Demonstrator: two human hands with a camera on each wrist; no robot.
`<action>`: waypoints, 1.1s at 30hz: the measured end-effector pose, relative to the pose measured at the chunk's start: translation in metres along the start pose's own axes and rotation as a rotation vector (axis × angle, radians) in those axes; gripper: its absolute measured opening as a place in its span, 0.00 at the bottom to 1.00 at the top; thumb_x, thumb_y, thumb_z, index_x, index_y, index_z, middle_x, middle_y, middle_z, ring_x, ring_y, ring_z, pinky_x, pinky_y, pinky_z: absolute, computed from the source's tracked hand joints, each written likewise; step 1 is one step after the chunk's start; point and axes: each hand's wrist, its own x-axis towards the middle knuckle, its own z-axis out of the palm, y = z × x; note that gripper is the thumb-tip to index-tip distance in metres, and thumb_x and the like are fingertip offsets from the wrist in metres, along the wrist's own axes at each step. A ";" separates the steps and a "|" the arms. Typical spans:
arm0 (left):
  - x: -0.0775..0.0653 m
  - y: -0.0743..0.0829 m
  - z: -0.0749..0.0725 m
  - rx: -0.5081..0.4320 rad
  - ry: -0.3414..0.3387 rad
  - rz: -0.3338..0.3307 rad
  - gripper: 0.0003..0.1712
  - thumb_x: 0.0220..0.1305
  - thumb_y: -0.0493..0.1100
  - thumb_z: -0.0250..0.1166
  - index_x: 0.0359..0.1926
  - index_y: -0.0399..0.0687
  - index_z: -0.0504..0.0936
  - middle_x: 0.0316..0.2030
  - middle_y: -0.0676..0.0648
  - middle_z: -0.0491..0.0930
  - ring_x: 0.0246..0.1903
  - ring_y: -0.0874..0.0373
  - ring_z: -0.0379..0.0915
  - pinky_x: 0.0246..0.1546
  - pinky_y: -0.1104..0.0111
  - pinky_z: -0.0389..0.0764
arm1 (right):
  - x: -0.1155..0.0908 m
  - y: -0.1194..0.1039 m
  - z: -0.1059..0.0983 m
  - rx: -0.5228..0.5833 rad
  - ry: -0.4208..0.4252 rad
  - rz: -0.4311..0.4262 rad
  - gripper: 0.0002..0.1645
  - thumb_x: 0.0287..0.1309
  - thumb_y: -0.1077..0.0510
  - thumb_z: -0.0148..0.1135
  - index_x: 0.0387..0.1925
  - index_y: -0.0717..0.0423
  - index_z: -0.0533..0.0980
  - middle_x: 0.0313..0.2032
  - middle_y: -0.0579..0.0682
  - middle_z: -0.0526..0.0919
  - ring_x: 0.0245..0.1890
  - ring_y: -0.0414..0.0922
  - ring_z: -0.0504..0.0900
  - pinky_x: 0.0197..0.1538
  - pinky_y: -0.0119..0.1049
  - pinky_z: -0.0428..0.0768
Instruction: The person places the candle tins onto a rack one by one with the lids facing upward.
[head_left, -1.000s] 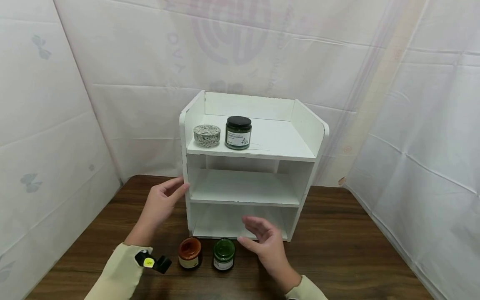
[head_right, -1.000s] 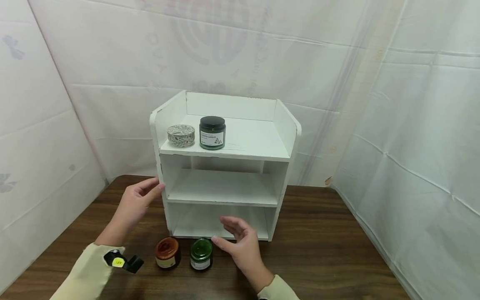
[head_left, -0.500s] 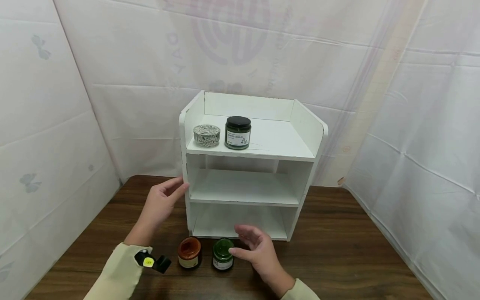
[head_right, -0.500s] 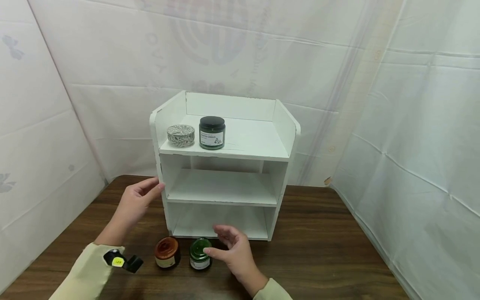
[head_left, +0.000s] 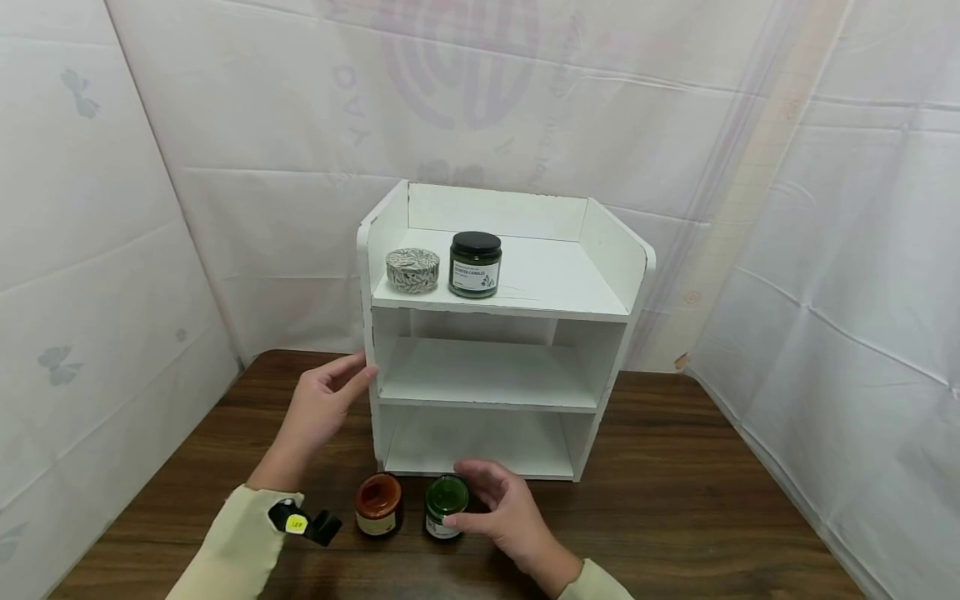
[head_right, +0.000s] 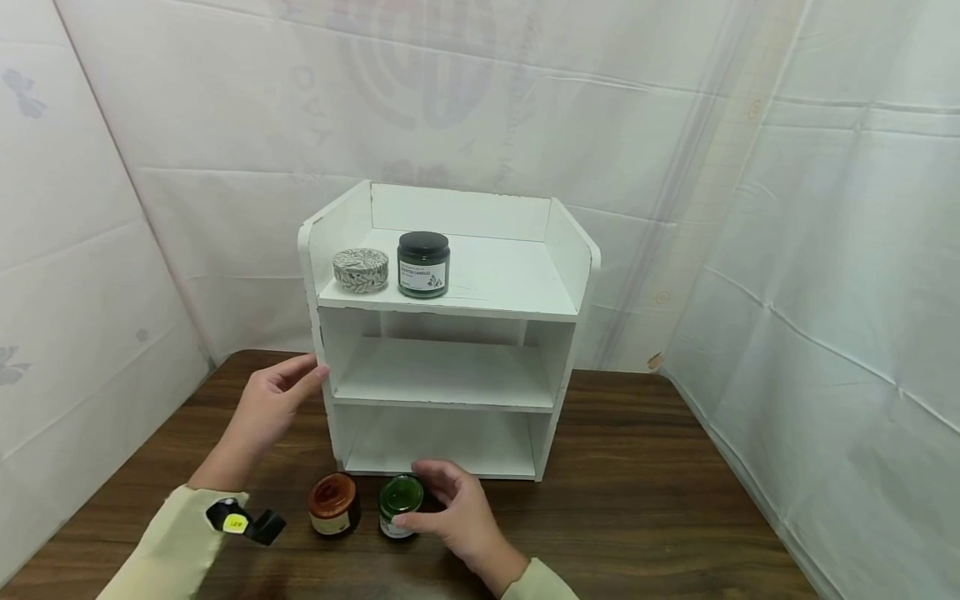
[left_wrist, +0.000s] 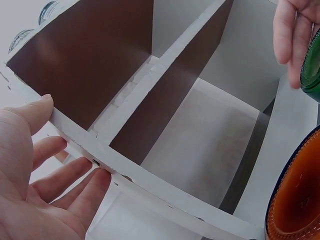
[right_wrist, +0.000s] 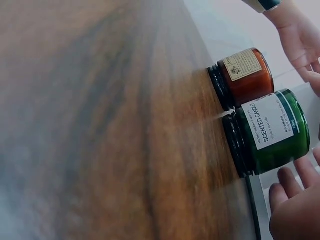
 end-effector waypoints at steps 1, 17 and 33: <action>0.000 0.000 0.000 -0.001 -0.001 0.000 0.36 0.72 0.63 0.62 0.72 0.50 0.73 0.69 0.45 0.75 0.67 0.50 0.71 0.56 0.76 0.75 | 0.000 0.000 0.000 -0.006 -0.004 0.005 0.41 0.49 0.62 0.81 0.64 0.64 0.73 0.67 0.66 0.74 0.68 0.57 0.74 0.68 0.33 0.73; 0.000 0.000 0.001 -0.018 -0.003 0.005 0.36 0.71 0.63 0.62 0.72 0.49 0.73 0.69 0.44 0.75 0.67 0.49 0.71 0.52 0.83 0.73 | 0.005 0.003 0.003 -0.012 -0.081 0.033 0.44 0.47 0.66 0.81 0.66 0.66 0.72 0.65 0.64 0.77 0.64 0.46 0.78 0.64 0.29 0.75; 0.000 -0.001 0.000 0.007 0.001 0.010 0.36 0.72 0.63 0.61 0.72 0.48 0.73 0.69 0.44 0.75 0.67 0.49 0.72 0.53 0.81 0.74 | 0.007 0.004 0.007 -0.026 -0.079 0.077 0.46 0.45 0.69 0.80 0.67 0.67 0.70 0.62 0.58 0.80 0.60 0.42 0.80 0.62 0.29 0.77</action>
